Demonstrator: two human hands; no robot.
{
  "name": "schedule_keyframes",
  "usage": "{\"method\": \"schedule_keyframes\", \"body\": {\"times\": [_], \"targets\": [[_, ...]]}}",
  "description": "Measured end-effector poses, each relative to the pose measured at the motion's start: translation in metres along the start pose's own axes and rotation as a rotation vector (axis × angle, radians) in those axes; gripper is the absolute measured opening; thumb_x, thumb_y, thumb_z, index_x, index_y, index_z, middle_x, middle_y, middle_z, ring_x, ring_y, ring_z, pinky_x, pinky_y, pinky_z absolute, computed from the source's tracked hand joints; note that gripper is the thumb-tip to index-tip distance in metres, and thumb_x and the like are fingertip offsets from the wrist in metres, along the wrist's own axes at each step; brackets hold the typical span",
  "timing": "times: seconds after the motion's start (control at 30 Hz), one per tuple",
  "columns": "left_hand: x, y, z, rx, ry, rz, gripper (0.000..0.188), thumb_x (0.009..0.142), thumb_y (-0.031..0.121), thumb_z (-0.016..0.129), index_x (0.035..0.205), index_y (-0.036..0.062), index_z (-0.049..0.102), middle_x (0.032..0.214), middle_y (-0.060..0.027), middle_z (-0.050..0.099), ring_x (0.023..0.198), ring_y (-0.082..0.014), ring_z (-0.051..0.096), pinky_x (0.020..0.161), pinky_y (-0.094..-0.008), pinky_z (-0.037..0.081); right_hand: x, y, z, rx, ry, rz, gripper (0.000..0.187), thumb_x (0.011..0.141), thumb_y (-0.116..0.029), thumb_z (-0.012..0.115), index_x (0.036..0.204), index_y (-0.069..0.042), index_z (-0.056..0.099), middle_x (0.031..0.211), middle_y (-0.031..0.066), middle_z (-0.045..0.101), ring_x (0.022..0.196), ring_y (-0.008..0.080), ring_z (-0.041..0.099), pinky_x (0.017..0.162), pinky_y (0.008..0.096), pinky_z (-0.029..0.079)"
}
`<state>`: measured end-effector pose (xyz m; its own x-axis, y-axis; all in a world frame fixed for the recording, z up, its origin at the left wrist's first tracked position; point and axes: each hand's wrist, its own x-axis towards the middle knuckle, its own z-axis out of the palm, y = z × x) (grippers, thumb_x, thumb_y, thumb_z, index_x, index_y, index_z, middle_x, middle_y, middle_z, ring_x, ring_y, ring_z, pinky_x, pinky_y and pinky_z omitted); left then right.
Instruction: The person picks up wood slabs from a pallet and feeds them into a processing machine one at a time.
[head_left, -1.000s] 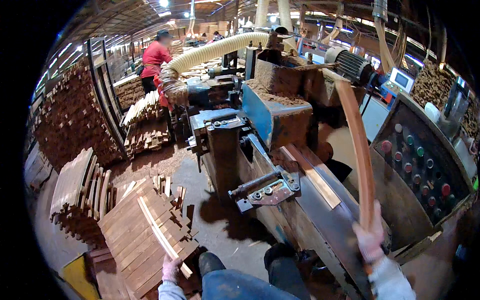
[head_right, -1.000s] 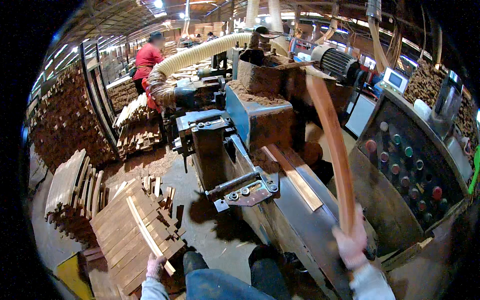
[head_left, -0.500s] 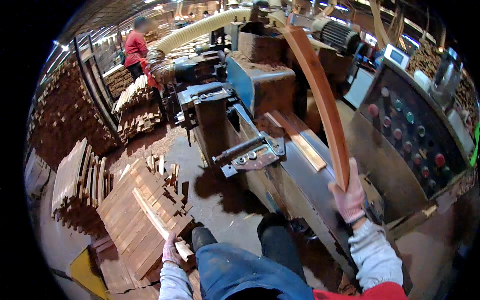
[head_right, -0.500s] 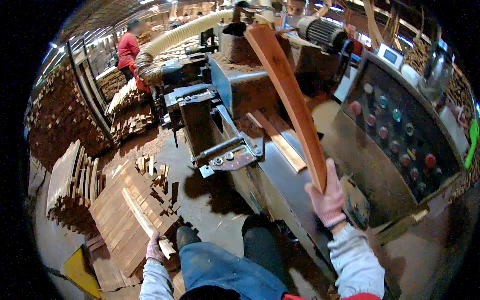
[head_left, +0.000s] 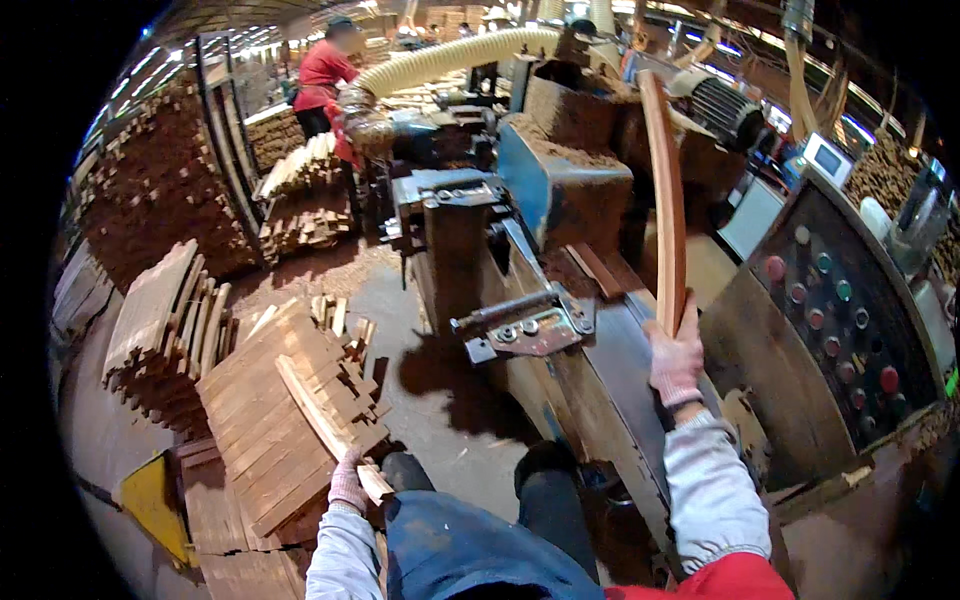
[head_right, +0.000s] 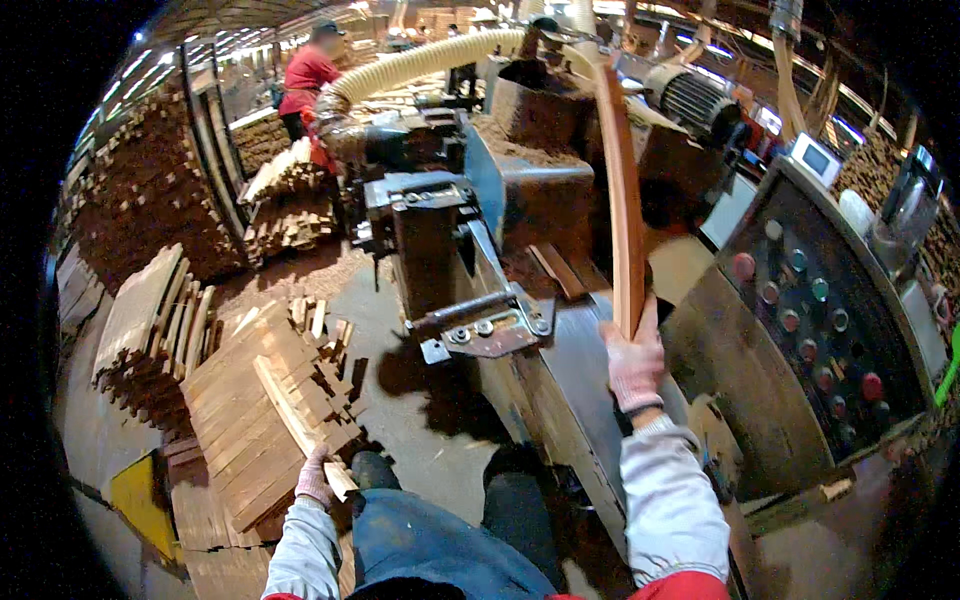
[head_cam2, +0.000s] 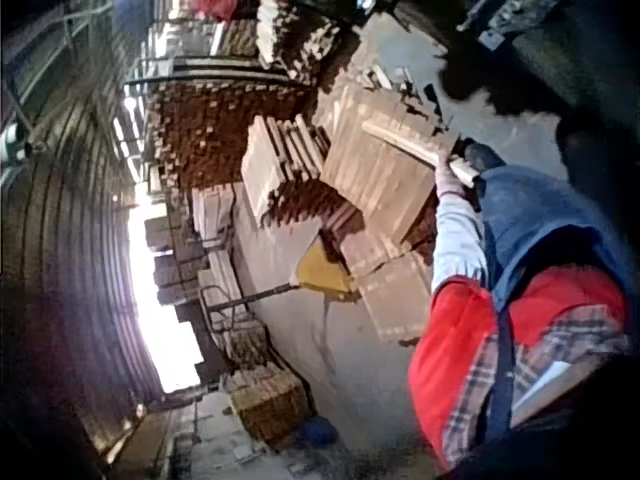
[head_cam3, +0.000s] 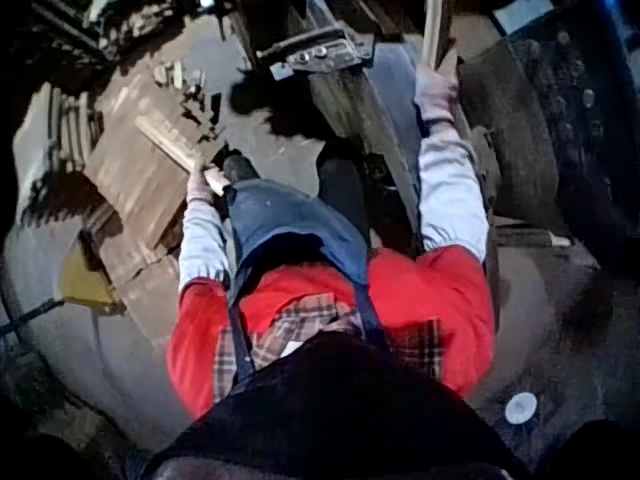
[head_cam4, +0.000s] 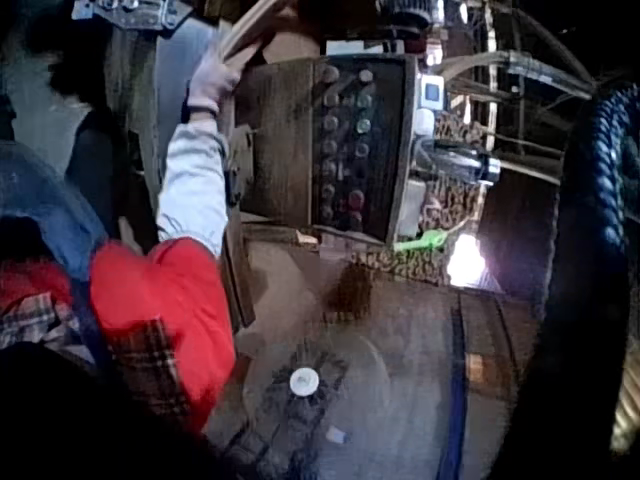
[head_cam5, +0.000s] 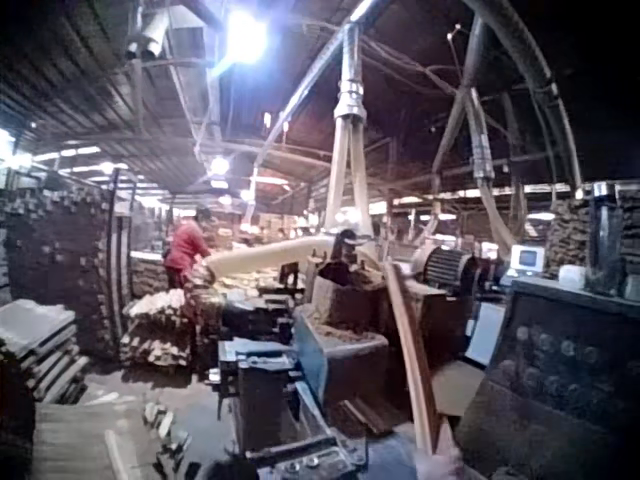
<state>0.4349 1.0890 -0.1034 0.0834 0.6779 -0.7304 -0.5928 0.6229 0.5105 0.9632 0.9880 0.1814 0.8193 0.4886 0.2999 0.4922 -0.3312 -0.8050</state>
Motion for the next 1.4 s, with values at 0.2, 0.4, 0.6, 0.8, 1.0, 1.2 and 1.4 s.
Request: {"method": "schedule_keyframes", "body": {"times": [0.2, 0.4, 0.6, 0.8, 1.0, 1.2, 1.4], "targets": [[0.002, -0.011, -0.001, 0.026, 0.05, 0.031, 0.033, 0.084, 0.036, 0.079, 0.091, 0.0111, 0.059, 0.077, -0.007, 0.061, 0.064, -0.0268, 0.061, 0.06, -0.0497, 0.058, -0.123, 0.046, -0.169, -0.496, -0.275, -0.022, 0.096, 0.072, -0.024, 0.08, 0.154, -0.006, 0.034, 0.123, 0.0228, 0.061, 0.114, 0.0376, 0.058, 0.096, 0.0466, 0.047], [0.02, -0.025, 0.001, -0.046, 0.0, -0.043, 0.028, 0.085, 0.034, 0.078, 0.091, 0.014, 0.06, 0.078, -0.0043, 0.063, 0.067, -0.0242, 0.062, 0.062, -0.0438, 0.056, -0.201, 0.087, -0.244, -0.873, -0.295, -0.125, 0.086, 0.071, -0.023, 0.078, 0.148, -0.004, 0.044, 0.11, 0.0197, 0.063, 0.1, 0.0396, 0.056, 0.088, 0.0475, 0.046], [0.023, -0.03, -0.007, 0.022, -0.001, -0.016, 0.035, 0.084, 0.036, 0.078, 0.093, 0.0093, 0.058, 0.077, -0.0069, 0.06, 0.063, -0.0251, 0.059, 0.062, -0.0468, 0.058, -0.098, 0.077, -0.144, -0.544, 0.011, -0.439, 0.071, 0.083, -0.018, 0.071, 0.146, 0.002, 0.045, 0.118, 0.02, 0.064, 0.11, 0.0403, 0.057, 0.096, 0.047, 0.044], [0.026, -0.034, 0.017, 0.06, 0.13, 0.059, 0.032, 0.085, 0.037, 0.071, 0.082, 0.0093, 0.055, 0.067, -0.0097, 0.054, 0.052, -0.0288, 0.054, 0.05, -0.0446, 0.052, -0.001, 0.037, -0.027, -0.228, 0.125, -0.574, 0.074, 0.083, -0.014, 0.071, 0.15, -0.007, 0.04, 0.119, 0.0271, 0.061, 0.112, 0.0448, 0.059, 0.099, 0.0474, 0.046], [0.024, -0.027, 0.018, 0.12, 0.041, 0.096, 0.032, 0.086, 0.036, 0.069, 0.085, 0.0062, 0.056, 0.067, -0.0112, 0.054, 0.054, -0.0283, 0.056, 0.05, -0.0434, 0.053, -0.022, 0.034, -0.045, -0.105, -0.01, -0.438, 0.07, 0.088, -0.017, 0.072, 0.151, -0.008, 0.042, 0.127, 0.0236, 0.061, 0.118, 0.0388, 0.058, 0.101, 0.044, 0.045], [0.024, -0.035, 0.008, 0.224, 0.192, 0.486, 0.046, 0.086, 0.017, 0.071, 0.124, 0.0032, 0.051, 0.092, -0.0116, 0.06, 0.072, -0.026, 0.06, 0.063, -0.0402, 0.055, -0.177, 0.073, -0.189, -0.479, -0.225, -0.356, 0.076, 0.08, -0.012, 0.076, 0.148, 0.0, 0.043, 0.116, 0.0199, 0.064, 0.105, 0.0385, 0.06, 0.092, 0.0453, 0.047], [0.006, -0.042, 0.038, 0.226, 0.168, 0.508, 0.061, 0.083, 0.012, 0.069, 0.138, 0.0032, 0.044, 0.108, -0.0123, 0.06, 0.085, -0.0258, 0.059, 0.076, -0.0399, 0.053, -0.195, 0.057, -0.237, -0.71, -0.419, -0.454, 0.044, 0.066, -0.002, 0.07, 0.109, -0.003, 0.062, 0.115, 0.0181, 0.059, 0.1, 0.0406, 0.056, 0.086, 0.0503, 0.046]]}}
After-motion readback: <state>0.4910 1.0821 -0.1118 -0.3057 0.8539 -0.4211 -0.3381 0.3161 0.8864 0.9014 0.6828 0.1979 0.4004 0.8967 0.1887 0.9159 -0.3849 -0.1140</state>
